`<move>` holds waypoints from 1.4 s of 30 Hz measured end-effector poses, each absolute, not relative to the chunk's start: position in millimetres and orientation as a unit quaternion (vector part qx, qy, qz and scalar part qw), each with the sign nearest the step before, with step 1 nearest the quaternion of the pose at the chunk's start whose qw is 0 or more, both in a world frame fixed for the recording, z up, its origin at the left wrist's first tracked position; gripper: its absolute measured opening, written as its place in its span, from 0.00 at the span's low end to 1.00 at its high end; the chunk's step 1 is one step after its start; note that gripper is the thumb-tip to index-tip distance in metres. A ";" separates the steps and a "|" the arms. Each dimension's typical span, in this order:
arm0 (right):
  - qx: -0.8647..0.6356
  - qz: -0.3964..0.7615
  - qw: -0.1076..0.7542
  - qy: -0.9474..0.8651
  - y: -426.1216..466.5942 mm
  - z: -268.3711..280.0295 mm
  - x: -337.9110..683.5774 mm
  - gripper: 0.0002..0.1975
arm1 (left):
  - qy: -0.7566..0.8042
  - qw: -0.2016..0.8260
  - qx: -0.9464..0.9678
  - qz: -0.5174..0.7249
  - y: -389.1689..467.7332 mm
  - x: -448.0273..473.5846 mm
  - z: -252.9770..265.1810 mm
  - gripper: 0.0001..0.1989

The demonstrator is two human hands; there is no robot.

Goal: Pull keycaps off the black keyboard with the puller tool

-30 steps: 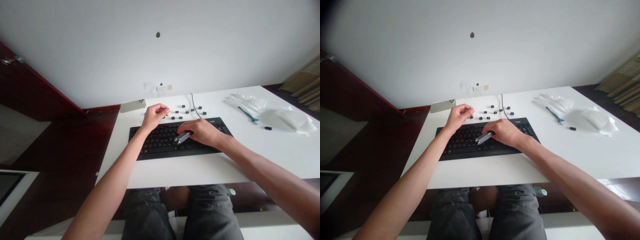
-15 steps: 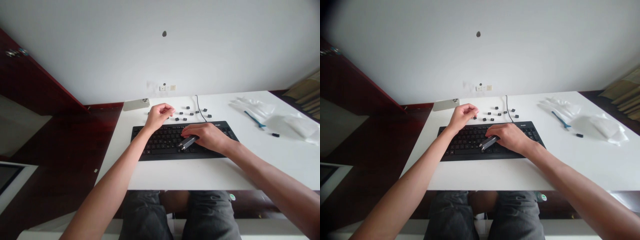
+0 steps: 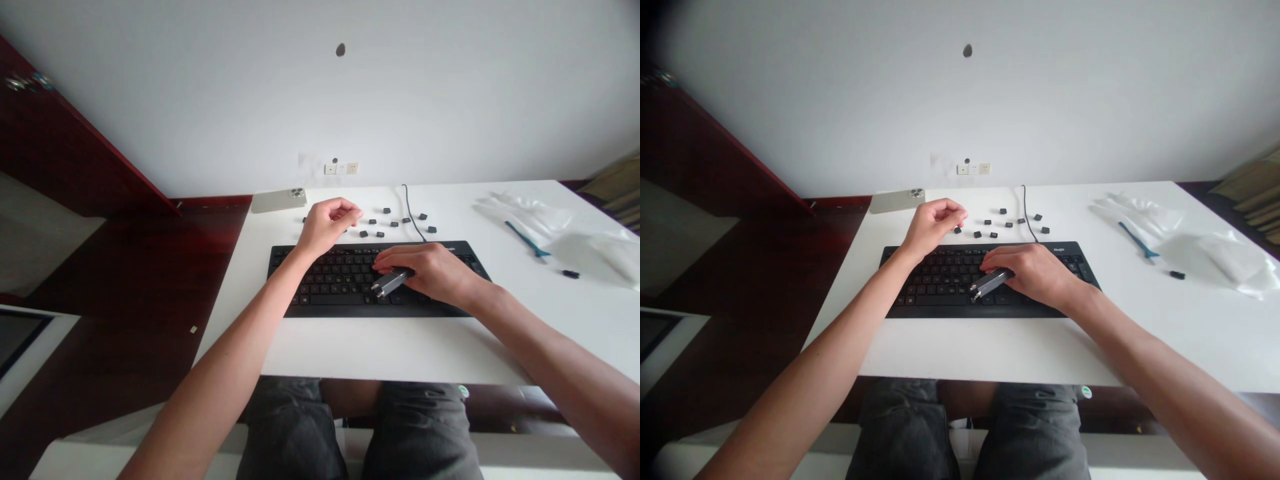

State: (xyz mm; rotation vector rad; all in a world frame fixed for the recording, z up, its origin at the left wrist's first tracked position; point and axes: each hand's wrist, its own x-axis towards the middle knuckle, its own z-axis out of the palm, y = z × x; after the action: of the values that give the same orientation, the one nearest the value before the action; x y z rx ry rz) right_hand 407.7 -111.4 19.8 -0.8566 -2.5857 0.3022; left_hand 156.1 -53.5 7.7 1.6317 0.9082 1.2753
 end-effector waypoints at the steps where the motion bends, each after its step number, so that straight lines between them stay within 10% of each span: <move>1: -0.306 0.108 0.199 -0.925 -111.3 20.5 408.1 0.19 | 0.363 0.427 0.653 0.509 -53.6 156.3 7.8 0.10; 32: -0.290 0.120 0.206 -0.927 -112.1 16.6 408.3 0.17 | 0.387 0.408 0.658 0.501 -55.1 154.6 10.5 0.12; 42: -0.296 0.002 0.130 -0.946 -124.0 20.9 409.0 0.30 | 0.406 0.383 0.659 0.505 -55.2 150.0 16.2 0.11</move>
State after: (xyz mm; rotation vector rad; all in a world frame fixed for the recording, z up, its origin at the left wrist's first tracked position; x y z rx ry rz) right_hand 409.0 -124.0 20.9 -0.8591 -2.7494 0.0064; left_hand 150.0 -55.2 16.2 1.6793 1.0342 1.2862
